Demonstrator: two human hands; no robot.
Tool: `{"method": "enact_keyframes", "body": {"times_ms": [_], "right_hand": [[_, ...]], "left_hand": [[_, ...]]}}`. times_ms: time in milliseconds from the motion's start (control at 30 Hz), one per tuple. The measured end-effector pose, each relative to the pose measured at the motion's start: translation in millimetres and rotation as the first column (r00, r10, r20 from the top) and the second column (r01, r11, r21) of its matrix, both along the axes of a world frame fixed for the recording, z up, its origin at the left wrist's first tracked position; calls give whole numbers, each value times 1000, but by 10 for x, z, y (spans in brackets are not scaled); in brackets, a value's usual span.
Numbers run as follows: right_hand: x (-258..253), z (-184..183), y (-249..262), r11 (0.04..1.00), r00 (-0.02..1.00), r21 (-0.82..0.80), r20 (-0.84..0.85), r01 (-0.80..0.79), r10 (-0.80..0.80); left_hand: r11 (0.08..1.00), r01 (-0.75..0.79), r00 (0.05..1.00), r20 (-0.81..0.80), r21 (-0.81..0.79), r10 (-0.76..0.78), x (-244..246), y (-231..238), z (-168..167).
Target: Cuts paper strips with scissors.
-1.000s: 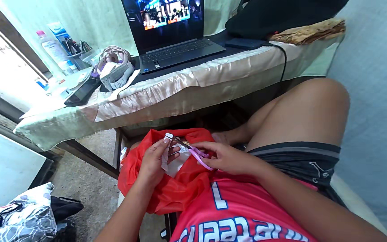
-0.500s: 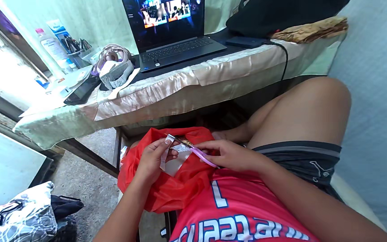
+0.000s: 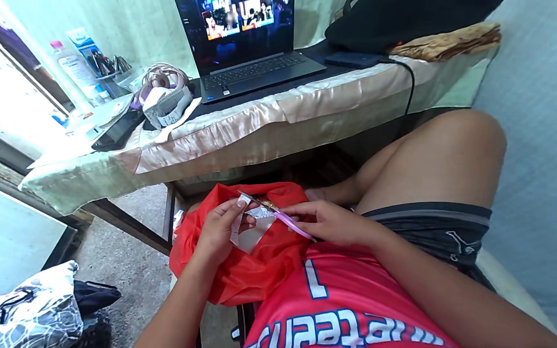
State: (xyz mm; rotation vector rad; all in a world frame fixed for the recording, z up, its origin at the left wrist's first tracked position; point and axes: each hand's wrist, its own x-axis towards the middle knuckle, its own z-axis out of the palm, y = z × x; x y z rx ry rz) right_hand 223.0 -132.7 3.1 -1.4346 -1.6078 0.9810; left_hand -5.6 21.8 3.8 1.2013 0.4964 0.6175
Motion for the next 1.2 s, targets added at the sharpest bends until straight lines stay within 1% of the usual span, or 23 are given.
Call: {"method": "enact_keyframes", "body": {"times_ms": [167,367,833,1033,1200], "right_hand": [[-3,-3,3,1000,1000,-15,25,16,-16],[-1,17,-16,999,999,15,-10,-41,42],[19,-8,-3,1000,997,0,70,26,-26],[4,-3,-5,999,999,42,40,-16,15],[-10,8,-9,999,998,49,55,-4,1]], "left_hand": [[1000,0,1000,3,0,0,3,-2,-2],[1000,13,1000,-11,6,-13,6,7,-17],[1000,-5,1000,-5,11,5,14,-8,-17],[1000,3,1000,5,18,-3,13,-6,-26],[1000,-4,1000,4,15,4,12,-11,-19]]}}
